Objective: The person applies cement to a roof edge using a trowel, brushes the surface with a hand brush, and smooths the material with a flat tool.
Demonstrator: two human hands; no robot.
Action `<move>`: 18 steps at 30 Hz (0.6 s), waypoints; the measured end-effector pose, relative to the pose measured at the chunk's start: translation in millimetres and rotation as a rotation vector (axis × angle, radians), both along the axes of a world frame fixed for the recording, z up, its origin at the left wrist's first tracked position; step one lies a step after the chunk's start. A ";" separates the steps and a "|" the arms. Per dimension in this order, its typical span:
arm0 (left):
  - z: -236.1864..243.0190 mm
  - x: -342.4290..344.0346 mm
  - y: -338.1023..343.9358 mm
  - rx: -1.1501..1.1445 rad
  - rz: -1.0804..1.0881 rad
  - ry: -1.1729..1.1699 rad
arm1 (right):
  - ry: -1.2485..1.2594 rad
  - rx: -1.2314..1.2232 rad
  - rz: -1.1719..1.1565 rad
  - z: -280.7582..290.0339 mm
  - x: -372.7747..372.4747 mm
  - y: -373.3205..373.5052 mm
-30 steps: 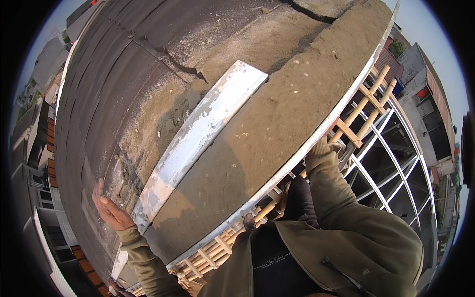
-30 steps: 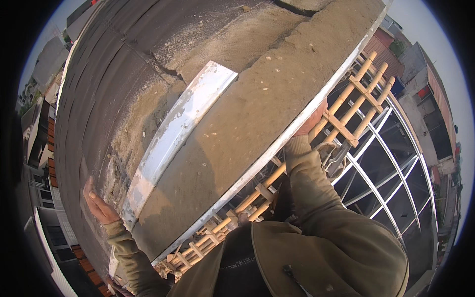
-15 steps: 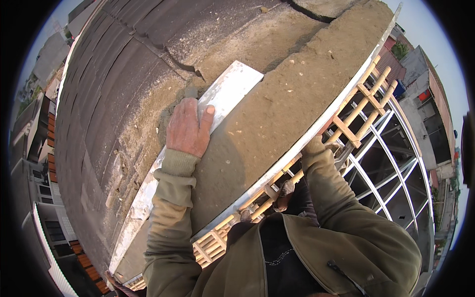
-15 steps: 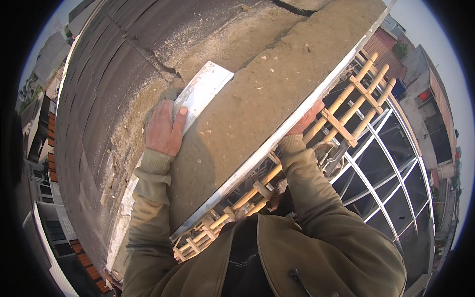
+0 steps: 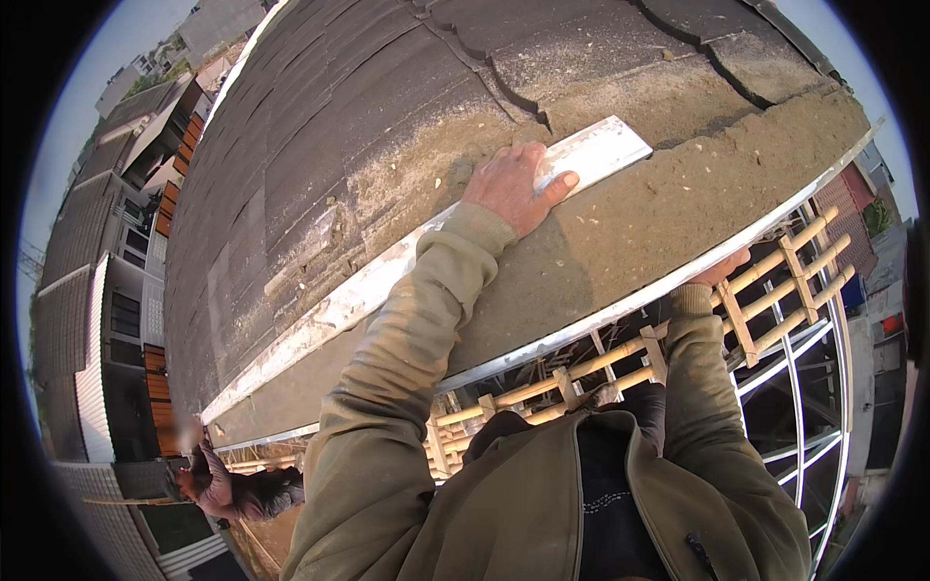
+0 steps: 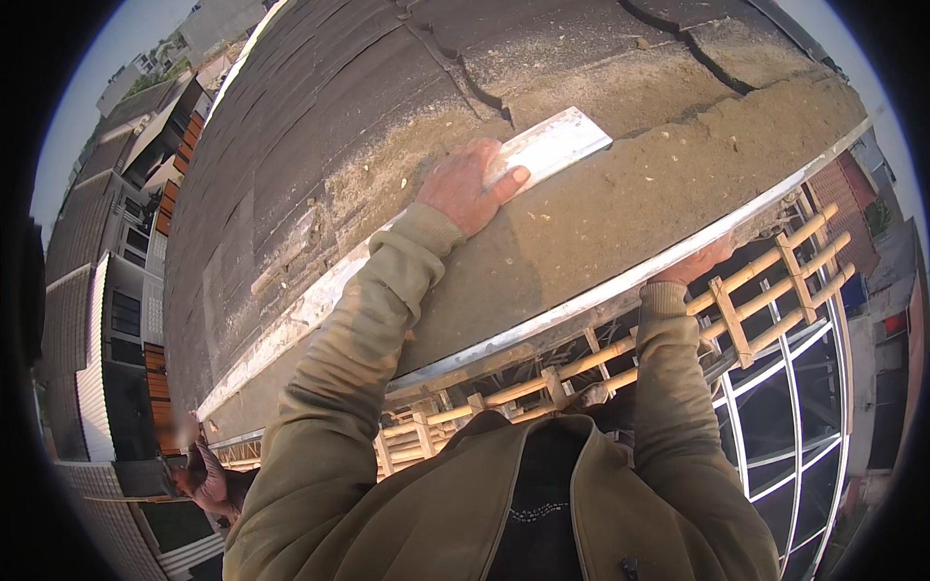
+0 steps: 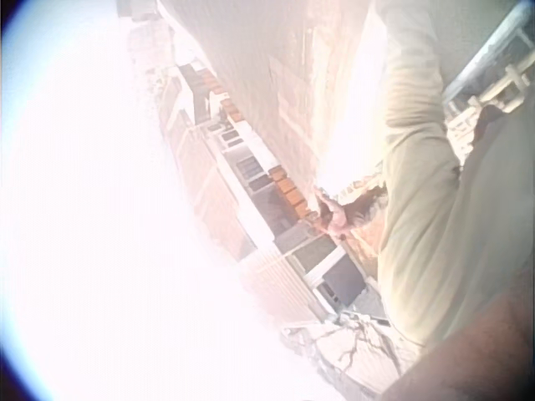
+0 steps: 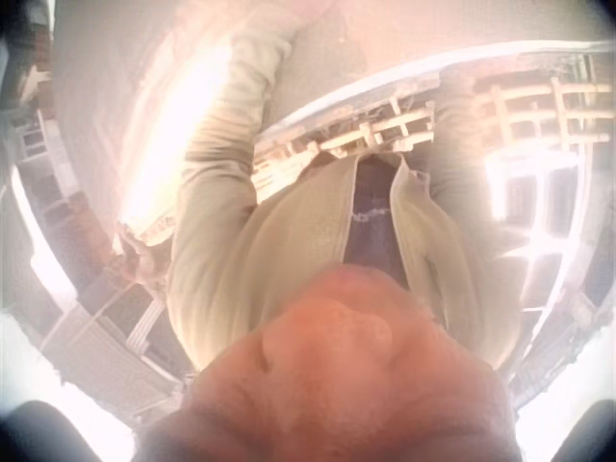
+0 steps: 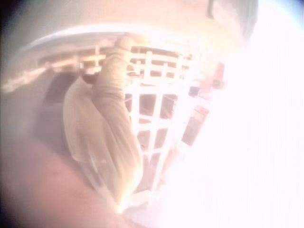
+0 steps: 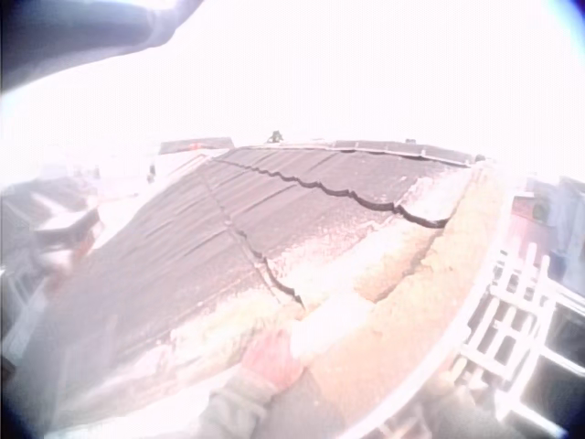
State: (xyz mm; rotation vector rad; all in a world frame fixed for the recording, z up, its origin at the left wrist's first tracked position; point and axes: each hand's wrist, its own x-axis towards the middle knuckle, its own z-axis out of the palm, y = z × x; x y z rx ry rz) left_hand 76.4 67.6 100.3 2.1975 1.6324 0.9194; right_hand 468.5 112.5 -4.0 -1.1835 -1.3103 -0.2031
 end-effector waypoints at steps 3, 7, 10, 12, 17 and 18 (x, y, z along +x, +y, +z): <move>-0.5 2.0 -5.6 -0.004 0.003 0.011 | -0.038 0.019 0.072 2.6 13.1 4.0; 13.0 9.5 -11.5 -0.128 0.030 0.053 | -0.180 0.080 -0.103 2.0 16.9 5.1; 15.8 23.8 -8.0 -0.156 0.089 0.030 | -0.388 0.137 -0.195 -2.2 28.3 12.8; -7.4 30.7 -8.5 -0.025 0.145 -0.040 | -0.363 0.051 -0.153 -13.8 33.2 15.2; 2.5 22.3 -9.6 -0.051 0.113 0.036 | -0.128 -0.032 -0.233 3.0 -6.8 -1.4; -6.5 19.6 -6.1 -0.007 0.148 0.041 | -0.077 -0.012 -0.179 10.5 -14.9 -7.5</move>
